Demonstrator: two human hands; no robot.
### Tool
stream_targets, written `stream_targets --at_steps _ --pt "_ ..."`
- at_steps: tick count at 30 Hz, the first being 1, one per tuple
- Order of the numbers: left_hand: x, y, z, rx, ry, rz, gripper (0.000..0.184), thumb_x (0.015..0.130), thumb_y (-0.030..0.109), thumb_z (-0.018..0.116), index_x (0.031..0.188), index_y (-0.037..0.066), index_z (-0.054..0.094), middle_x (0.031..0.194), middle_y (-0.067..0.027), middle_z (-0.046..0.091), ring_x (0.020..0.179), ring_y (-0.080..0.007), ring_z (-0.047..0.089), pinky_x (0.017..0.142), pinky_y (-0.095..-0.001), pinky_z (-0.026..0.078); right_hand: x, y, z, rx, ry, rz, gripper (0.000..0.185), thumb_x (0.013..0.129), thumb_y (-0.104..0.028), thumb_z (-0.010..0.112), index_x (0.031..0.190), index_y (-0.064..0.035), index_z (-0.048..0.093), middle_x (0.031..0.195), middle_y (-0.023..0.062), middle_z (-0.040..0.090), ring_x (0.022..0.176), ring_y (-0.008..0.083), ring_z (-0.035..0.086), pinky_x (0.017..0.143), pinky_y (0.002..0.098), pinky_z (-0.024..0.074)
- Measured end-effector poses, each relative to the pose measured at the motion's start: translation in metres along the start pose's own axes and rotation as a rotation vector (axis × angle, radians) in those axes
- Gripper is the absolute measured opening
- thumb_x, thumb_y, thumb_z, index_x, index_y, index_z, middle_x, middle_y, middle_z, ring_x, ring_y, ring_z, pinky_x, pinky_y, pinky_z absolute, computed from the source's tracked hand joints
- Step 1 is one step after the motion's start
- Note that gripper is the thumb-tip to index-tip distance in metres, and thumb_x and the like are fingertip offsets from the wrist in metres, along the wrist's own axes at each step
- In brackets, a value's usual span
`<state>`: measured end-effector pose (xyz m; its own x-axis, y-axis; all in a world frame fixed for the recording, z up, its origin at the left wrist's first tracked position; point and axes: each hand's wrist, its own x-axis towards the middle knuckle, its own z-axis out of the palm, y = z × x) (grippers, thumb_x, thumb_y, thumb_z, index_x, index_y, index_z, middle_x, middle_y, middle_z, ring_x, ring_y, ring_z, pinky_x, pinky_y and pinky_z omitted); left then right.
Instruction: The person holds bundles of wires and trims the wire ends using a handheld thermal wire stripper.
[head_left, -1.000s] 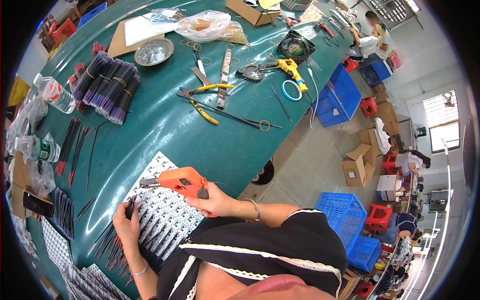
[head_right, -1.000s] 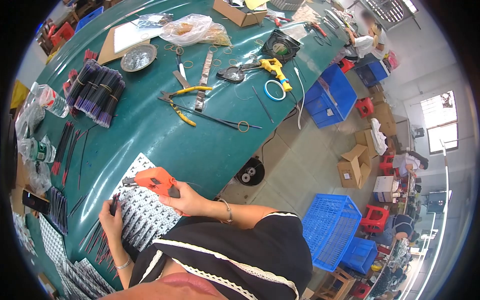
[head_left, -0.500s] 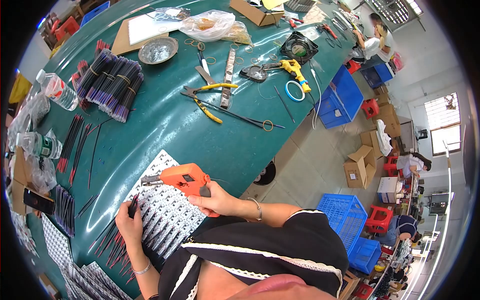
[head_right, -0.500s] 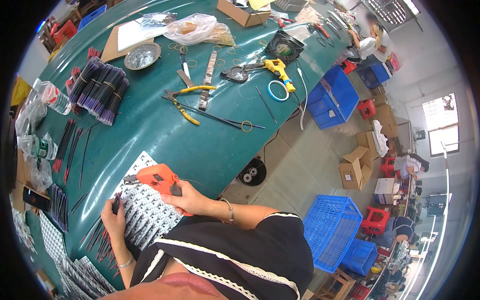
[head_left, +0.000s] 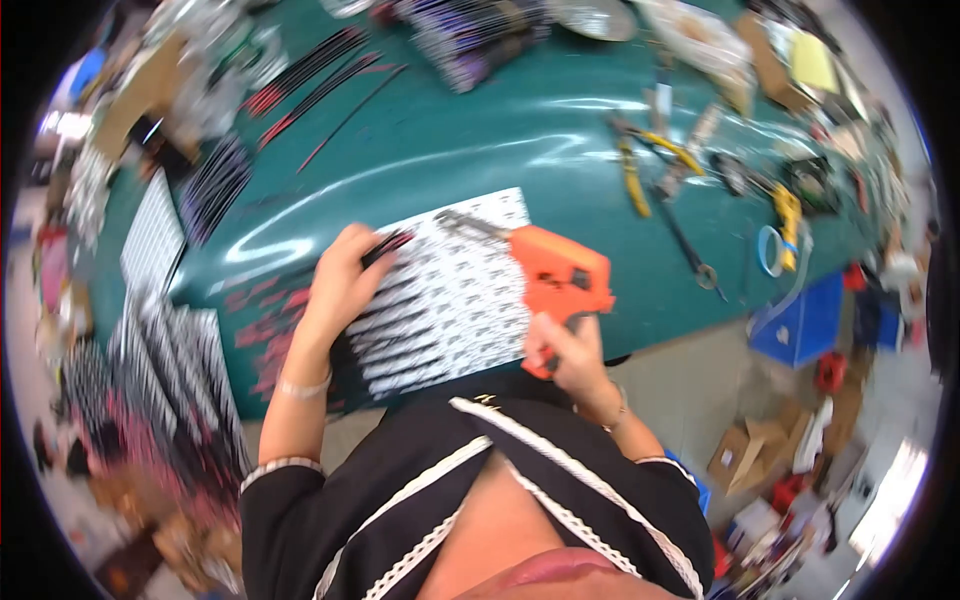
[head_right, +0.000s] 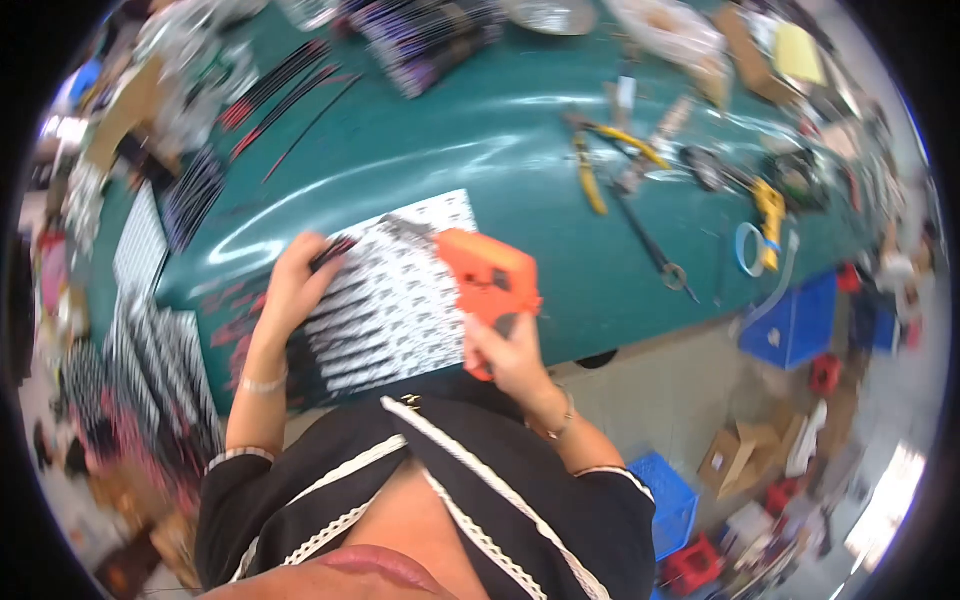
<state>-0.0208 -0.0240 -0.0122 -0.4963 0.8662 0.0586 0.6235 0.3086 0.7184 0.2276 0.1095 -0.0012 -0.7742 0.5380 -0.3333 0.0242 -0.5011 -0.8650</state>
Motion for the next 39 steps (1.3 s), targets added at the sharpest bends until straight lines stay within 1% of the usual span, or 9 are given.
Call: stream_targets --at_steps 2,4,7,10,19,23,29,32,39 --pt "0.002 0.000 -0.002 -0.029 -0.072 -0.206 0.019 0.075 0.012 0.065 0.089 0.000 0.059 0.078 -0.0135 0.055 0.068 -0.0288 0.053 0.063 -0.0338 0.042 0.000 -0.003 0.004 0.052 0.004 0.027 0.023 0.087 -0.015 0.049 0.100 0.0037 0.047 0.061 0.0044 0.044 0.046 0.0113 0.044 0.046 0.0262 0.0362" --pt "0.003 -0.003 0.002 -0.150 -0.029 -0.233 0.019 0.075 0.012 0.064 0.089 0.000 0.060 0.080 -0.0136 0.059 0.072 -0.0278 0.055 0.066 -0.0323 0.043 0.001 0.003 0.000 0.080 -0.036 0.015 0.031 0.087 -0.017 0.050 0.109 0.0047 0.045 0.062 0.0039 0.043 0.046 0.0109 0.043 0.046 0.0258 0.0355" --pt "0.006 0.002 -0.003 -0.175 -0.078 -0.286 0.019 0.075 0.011 0.064 0.089 -0.001 0.060 0.082 -0.0137 0.061 0.075 -0.0265 0.057 0.069 -0.0314 0.044 0.002 0.001 0.002 0.091 0.017 -0.001 0.023 0.086 -0.018 0.054 0.070 -0.0023 0.048 0.053 0.0036 0.048 0.044 0.0104 0.047 0.042 0.0231 0.0369" --pt "0.008 0.001 -0.004 -0.124 -0.079 -0.256 0.017 0.076 0.009 0.064 0.089 -0.002 0.059 0.071 -0.0051 0.057 0.063 -0.0110 0.048 0.060 -0.0260 0.040 0.003 0.002 0.000 0.076 0.007 -0.010 0.023 0.086 -0.018 0.054 0.070 -0.0022 0.048 0.054 0.0033 0.047 0.044 0.0103 0.047 0.042 0.0231 0.0369" --pt "0.017 0.014 -0.017 -0.164 -0.062 -0.319 0.016 0.080 0.012 0.062 0.088 -0.002 0.059 0.064 -0.0049 0.053 0.059 -0.0111 0.043 0.056 -0.0263 0.037 0.002 0.000 0.002 0.099 -0.006 0.009 0.015 0.086 -0.013 0.055 0.086 0.0001 0.048 0.056 0.0028 0.047 0.044 0.0095 0.046 0.042 0.0239 0.0391" --pt "0.015 0.012 -0.016 -0.097 -0.060 -0.182 0.014 0.083 0.011 0.059 0.087 -0.002 0.059 0.066 -0.0075 0.055 0.061 -0.0111 0.043 0.056 -0.0274 0.038 -0.001 -0.002 0.003 0.038 -0.037 0.008 0.015 0.087 -0.014 0.055 0.087 0.0002 0.048 0.056 0.0027 0.047 0.044 0.0088 0.046 0.041 0.0239 0.0389" --pt "0.011 0.011 -0.007 -0.098 -0.043 -0.296 0.018 0.078 0.013 0.063 0.085 -0.003 0.059 0.062 -0.0087 0.055 0.055 -0.0145 0.046 0.054 -0.0294 0.040 -0.007 0.003 0.002 -0.036 -0.054 0.029 0.022 0.088 -0.015 0.055 0.099 0.0032 0.050 0.060 0.0027 0.050 0.045 0.0078 0.046 0.040 0.0216 0.0374" --pt "0.010 0.006 -0.004 -0.026 -0.047 -0.292 0.019 0.075 0.013 0.065 0.082 -0.003 0.060 0.061 -0.0117 0.057 0.053 -0.0165 0.049 0.054 -0.0298 0.041 -0.005 0.001 0.008 -0.105 -0.067 0.046 0.020 0.088 -0.016 0.055 0.086 0.0019 0.046 0.058 0.0042 0.045 0.042 0.0105 0.043 0.039 0.0244 0.0349" --pt "0.011 0.003 0.001 0.019 -0.046 -0.313 0.020 0.074 0.013 0.066 0.084 -0.003 0.062 0.064 -0.0149 0.059 0.054 -0.0182 0.053 0.055 -0.0301 0.043 0.001 0.003 0.013 -0.118 -0.044 0.067 0.017 0.089 -0.013 0.052 0.082 0.0008 0.047 0.056 0.0041 0.045 0.042 0.0104 0.043 0.038 0.0238 0.0353"
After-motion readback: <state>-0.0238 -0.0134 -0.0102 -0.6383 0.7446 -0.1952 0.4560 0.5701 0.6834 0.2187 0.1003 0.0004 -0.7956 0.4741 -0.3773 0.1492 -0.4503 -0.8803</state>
